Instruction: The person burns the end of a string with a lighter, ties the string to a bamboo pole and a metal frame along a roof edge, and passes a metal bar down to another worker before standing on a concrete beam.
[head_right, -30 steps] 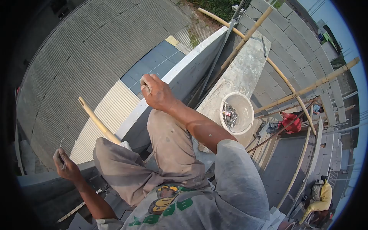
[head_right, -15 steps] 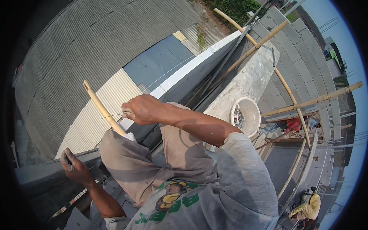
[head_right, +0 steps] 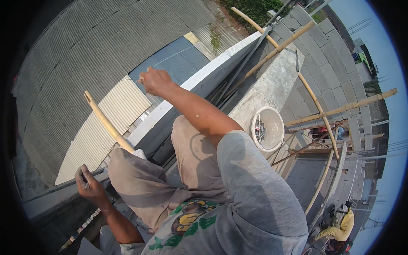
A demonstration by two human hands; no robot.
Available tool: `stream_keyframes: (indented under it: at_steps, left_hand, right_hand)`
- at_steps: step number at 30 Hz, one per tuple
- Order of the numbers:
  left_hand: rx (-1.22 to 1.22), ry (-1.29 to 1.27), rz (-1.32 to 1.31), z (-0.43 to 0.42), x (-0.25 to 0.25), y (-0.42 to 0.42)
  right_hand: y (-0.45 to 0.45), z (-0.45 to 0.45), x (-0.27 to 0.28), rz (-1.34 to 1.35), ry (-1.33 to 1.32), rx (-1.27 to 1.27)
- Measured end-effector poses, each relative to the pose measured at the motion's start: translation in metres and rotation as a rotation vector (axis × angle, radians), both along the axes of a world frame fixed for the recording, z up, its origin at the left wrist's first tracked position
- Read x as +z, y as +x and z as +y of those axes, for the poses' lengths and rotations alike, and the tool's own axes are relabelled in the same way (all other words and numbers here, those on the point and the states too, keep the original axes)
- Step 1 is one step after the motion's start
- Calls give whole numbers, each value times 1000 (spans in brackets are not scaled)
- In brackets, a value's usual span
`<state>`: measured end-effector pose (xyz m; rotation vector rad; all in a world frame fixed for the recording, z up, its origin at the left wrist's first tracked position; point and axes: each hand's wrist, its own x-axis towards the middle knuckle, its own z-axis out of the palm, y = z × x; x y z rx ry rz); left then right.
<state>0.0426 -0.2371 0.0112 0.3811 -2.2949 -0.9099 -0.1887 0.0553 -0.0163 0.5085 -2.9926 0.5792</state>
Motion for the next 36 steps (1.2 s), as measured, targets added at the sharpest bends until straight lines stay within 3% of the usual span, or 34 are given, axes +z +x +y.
stream_keyframes:
  at_steps: [9,15,21,27,33,36]
  left_hand:
    - [-47,36,-172,6,-42,15]
    - [94,178,-275,-12,-67,33]
    - [95,263,-239,-19,-77,41]
    - [137,284,-269,-22,-76,47]
    - [205,307,-297,-42,-91,66]
    - [194,424,-183,-39,-103,63]
  right_hand:
    - [-10,-37,-14,-29,39,53]
    - [16,-37,-33,-458,434,172]
    - [18,-31,-74,-455,534,289]
    - [13,-45,-110,-640,820,446]
    - [7,-56,-115,-655,751,480]
    - [6,-58,-118,-607,781,479]
